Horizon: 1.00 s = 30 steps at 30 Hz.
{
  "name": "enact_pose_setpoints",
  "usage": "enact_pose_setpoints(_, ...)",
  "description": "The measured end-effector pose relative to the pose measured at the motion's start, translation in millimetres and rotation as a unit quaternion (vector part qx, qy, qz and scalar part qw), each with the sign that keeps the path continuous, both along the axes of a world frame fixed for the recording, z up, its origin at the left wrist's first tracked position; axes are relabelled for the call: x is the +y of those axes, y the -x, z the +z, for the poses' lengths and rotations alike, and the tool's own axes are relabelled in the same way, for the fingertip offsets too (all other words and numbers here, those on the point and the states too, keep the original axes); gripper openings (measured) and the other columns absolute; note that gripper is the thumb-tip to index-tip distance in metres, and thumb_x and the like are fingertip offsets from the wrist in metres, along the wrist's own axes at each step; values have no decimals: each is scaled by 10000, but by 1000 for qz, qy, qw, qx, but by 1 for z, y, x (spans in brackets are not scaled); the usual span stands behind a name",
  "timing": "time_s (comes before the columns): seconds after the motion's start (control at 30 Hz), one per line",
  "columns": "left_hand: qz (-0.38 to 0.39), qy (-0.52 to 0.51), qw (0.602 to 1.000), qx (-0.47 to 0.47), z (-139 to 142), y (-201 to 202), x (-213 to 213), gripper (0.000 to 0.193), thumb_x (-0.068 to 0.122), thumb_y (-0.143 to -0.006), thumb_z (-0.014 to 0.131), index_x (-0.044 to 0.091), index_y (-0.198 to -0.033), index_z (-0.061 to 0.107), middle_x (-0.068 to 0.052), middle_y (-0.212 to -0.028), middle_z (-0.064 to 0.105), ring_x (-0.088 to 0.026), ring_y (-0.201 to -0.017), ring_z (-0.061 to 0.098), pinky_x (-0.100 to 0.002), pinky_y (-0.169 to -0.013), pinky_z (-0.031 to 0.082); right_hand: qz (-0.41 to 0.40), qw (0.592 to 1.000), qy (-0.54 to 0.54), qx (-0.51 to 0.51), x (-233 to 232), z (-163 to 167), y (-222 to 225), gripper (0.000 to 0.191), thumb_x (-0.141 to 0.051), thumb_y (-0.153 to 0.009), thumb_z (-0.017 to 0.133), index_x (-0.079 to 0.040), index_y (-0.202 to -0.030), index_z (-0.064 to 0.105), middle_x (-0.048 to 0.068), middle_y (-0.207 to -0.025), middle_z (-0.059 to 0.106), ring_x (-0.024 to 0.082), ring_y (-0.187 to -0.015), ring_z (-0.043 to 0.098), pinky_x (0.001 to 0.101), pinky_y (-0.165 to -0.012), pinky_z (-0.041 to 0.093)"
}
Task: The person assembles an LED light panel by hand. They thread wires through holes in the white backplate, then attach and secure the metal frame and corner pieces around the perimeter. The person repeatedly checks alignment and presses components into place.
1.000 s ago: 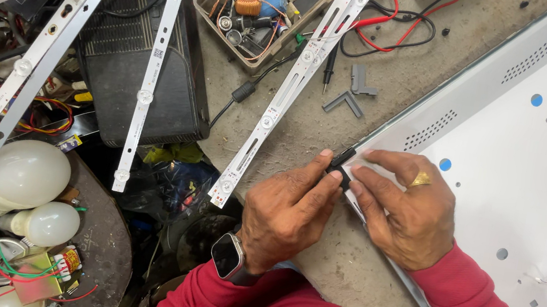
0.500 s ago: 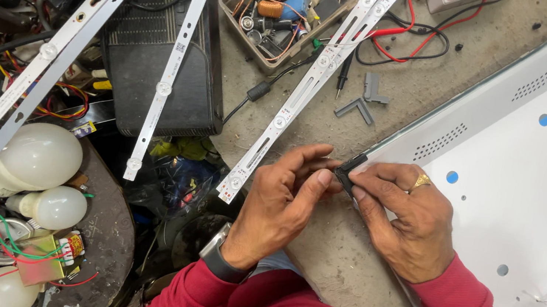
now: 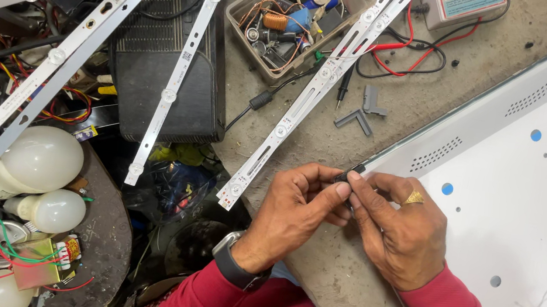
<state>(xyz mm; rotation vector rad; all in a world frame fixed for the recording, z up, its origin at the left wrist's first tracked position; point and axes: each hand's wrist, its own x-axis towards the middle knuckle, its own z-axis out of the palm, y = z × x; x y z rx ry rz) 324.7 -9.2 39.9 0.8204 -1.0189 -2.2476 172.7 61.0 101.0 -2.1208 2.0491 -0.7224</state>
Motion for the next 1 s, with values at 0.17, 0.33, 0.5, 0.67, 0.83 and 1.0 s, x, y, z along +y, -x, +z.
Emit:
enact_pose_setpoints(0.17,23,43,998,-43,2,3,6,297,173,-1015,621,-61,-1193,664,-100,-934,733,-109,-786,721,-250,-693,650,-15,998,-41,-47,0,-2,4,345,-81,-895,747,-108,-1238,723,97,-1019,697,199,-878,686,301,-730,565)
enact_pose_setpoints(0.33,9,28,998,-50,4,3,2,338,201,-996,658,-87,-1171,672,-130,-914,750,-129,-770,730,-259,-686,642,-81,981,-65,-164,9,3,12,365,-106,-913,728,-55,-1272,689,115,-1122,720,171,-882,714,280,-787,567)
enact_pose_setpoints(0.5,-25,3,1000,-15,2,-4,-8,426,275,-998,633,-62,-1259,641,-116,-969,757,-144,-842,763,-275,-745,661,-64,994,-19,-83,21,10,13,246,-91,-860,785,-77,-1104,750,79,-1021,713,173,-878,666,303,-753,521)
enact_pose_setpoints(0.67,-50,-11,999,-7,-2,-4,-9,454,279,-998,629,-73,-1285,633,-134,-982,751,-166,-852,767,-297,-745,670,-22,999,-17,-33,21,10,1,249,-88,-812,802,-92,-1058,761,62,-1006,717,192,-865,638,339,-733,511)
enact_pose_setpoints(0.83,-52,35,998,7,0,-2,-5,460,240,-989,676,-102,-1291,617,-151,-1014,745,-174,-878,751,-314,-770,674,-15,999,-29,-1,24,16,-4,291,-110,-795,796,-82,-1083,768,81,-1068,722,234,-933,629,392,-799,498)
enact_pose_setpoints(1.0,-58,42,997,-8,3,-6,-4,482,272,-986,665,-81,-1309,612,-142,-1015,752,-162,-856,752,-298,-744,660,-129,989,-6,-73,48,32,-7,279,-88,-876,739,-58,-1152,724,83,-1131,690,219,-1001,631,343,-828,521)
